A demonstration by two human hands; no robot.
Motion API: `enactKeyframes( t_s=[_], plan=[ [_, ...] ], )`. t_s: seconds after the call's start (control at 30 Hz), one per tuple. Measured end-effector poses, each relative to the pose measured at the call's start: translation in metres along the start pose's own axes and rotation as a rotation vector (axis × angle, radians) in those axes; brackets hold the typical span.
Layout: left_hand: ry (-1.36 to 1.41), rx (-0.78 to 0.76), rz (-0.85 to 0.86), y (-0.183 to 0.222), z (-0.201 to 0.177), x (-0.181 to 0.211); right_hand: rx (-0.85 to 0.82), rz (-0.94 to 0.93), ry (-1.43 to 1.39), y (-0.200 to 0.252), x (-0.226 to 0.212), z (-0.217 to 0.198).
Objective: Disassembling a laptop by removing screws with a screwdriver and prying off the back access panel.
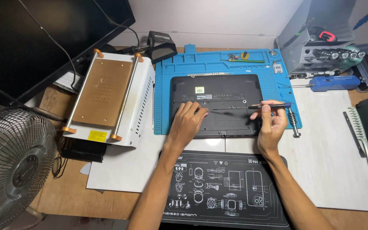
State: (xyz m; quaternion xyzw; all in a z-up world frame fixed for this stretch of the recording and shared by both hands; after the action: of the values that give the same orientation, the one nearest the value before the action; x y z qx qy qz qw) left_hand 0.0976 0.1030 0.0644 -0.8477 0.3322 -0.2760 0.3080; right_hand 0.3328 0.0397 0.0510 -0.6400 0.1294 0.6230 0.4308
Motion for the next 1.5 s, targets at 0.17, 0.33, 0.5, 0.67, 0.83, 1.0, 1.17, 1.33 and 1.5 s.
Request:
enactKeyframes(
  t_s=[0.17, 0.33, 0.5, 0.67, 0.83, 1.0, 1.17, 1.33, 1.5],
  plan=[
    [-0.003, 0.006, 0.010, -0.002, -0.003, 0.002, -0.003, -0.002, -0.009, 0.000, 0.000, 0.000],
    [0.024, 0.032, -0.017, -0.003, -0.006, 0.000, -0.006, 0.005, -0.013, 0.000, 0.000, 0.000],
    [0.059, 0.053, -0.051, -0.003, -0.006, -0.003, -0.015, 0.014, -0.022, 0.000, -0.002, 0.001],
    [0.154, 0.075, -0.140, -0.003, -0.009, -0.007, -0.033, 0.025, -0.034, 0.000, -0.004, 0.003],
    [0.423, 0.081, -0.335, -0.004, -0.008, -0.016, -0.044, 0.090, -0.081, 0.000, -0.006, 0.007],
    [0.500, 0.069, -0.393, -0.006, -0.010, -0.018, -0.053, 0.098, -0.074, -0.001, 0.001, 0.004],
    [0.522, 0.047, -0.415, -0.007, -0.012, -0.018, -0.068, 0.125, -0.106, 0.001, -0.002, 0.008],
    [0.526, 0.029, -0.419, -0.006, -0.010, -0.018, -0.096, 0.129, -0.123, 0.002, -0.004, 0.010],
    [0.545, 0.030, -0.419, -0.005, -0.009, -0.020, -0.101, 0.136, -0.126, 0.002, -0.002, 0.011]
  ],
)
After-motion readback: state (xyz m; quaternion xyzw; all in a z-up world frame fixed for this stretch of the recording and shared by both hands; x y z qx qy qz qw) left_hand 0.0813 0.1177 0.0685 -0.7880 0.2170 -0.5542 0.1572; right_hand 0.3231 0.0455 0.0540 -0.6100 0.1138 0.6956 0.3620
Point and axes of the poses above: each hand's wrist, its own y-axis away from the middle knuckle, its own z-axis out of the palm, x = y × z, the point moved 7 cm from there along -y, towards the middle knuckle, and after that the axes turned 13 degrees about x, right-handed, at the moved point
